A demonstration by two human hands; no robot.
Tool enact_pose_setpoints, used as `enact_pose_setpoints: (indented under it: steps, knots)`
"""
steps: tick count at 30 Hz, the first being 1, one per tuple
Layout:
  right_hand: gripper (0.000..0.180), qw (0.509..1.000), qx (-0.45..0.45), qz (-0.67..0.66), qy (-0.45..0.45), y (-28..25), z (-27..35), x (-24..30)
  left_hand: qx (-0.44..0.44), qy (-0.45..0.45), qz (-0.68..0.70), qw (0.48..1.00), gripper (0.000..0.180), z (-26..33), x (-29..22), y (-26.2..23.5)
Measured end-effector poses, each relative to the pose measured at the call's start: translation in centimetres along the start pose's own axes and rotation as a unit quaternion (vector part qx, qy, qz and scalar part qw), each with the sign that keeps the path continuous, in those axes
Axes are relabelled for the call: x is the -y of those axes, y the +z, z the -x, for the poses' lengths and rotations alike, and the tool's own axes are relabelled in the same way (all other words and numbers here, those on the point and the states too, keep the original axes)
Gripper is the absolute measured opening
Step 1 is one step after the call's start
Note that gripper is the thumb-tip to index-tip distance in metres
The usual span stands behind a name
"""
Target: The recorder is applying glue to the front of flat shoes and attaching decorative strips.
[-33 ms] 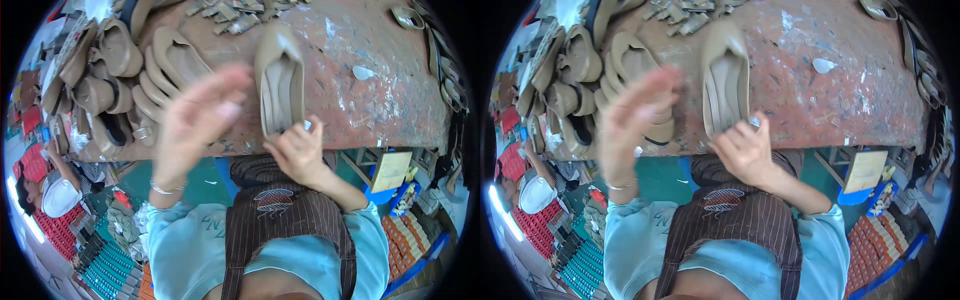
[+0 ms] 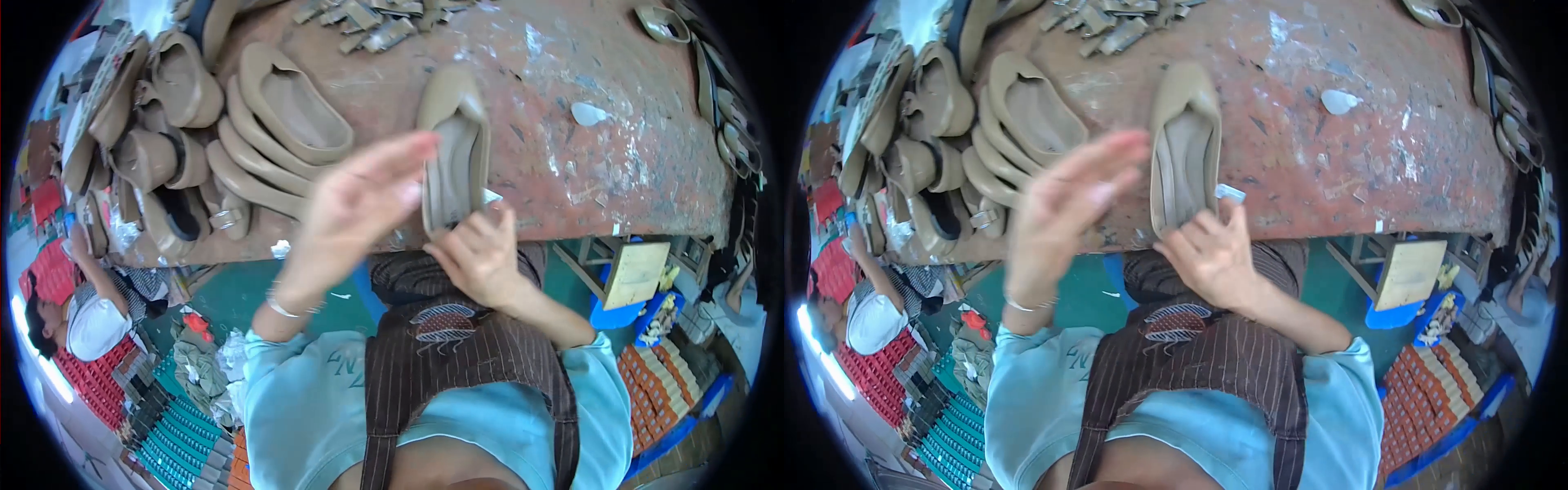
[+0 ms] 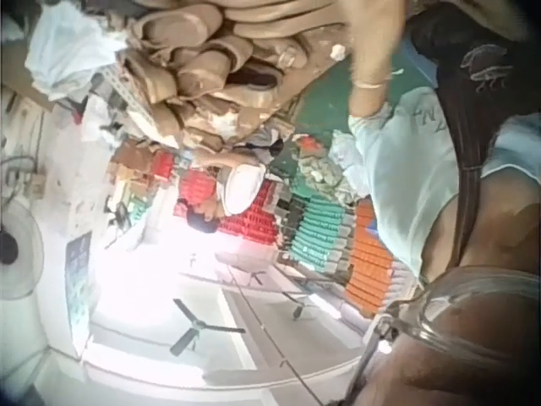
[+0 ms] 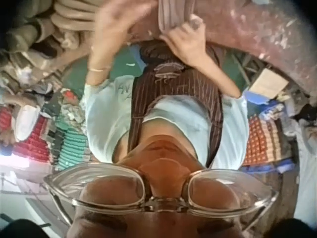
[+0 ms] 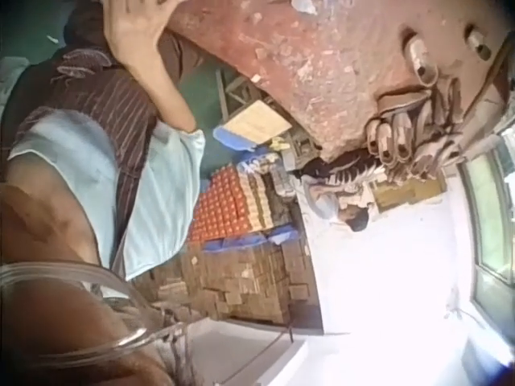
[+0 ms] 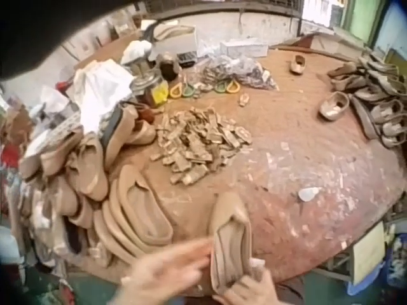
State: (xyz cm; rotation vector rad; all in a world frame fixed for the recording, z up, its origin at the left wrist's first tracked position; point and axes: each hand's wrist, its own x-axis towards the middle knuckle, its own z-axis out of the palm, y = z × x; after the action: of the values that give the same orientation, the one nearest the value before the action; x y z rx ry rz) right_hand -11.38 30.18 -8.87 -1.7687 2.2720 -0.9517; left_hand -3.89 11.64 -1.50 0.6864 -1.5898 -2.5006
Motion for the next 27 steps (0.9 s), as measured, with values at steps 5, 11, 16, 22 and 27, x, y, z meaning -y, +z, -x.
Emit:
enact_pose_setpoints:
  steps: [5,11,16,22,27]
  knots:
    - [0.019,0.983,-0.140,-0.092,0.069,-1.9,2.3,-2.3,-0.059,-0.101,0.142,0.983,0.056,-0.1,9.1,4.2]
    - [0.044,0.889,-0.342,-0.022,0.303,-3.1,0.9,-14.2,-0.211,0.071,0.354,0.908,0.056,-4.9,12.0,6.0]
    - [0.034,0.885,-0.278,-0.032,0.372,-2.3,-0.6,-18.1,-0.196,0.071,0.489,0.847,0.034,-7.7,12.4,5.6]
    - [0.018,0.874,-0.288,-0.222,0.322,-2.8,-0.8,-16.0,-0.123,0.046,0.567,0.813,0.024,-6.7,12.6,4.4]
    - [0.020,0.955,-0.071,-0.199,0.210,-2.7,-0.2,-10.4,-0.118,-0.009,0.533,0.838,0.025,-1.7,13.7,3.7]
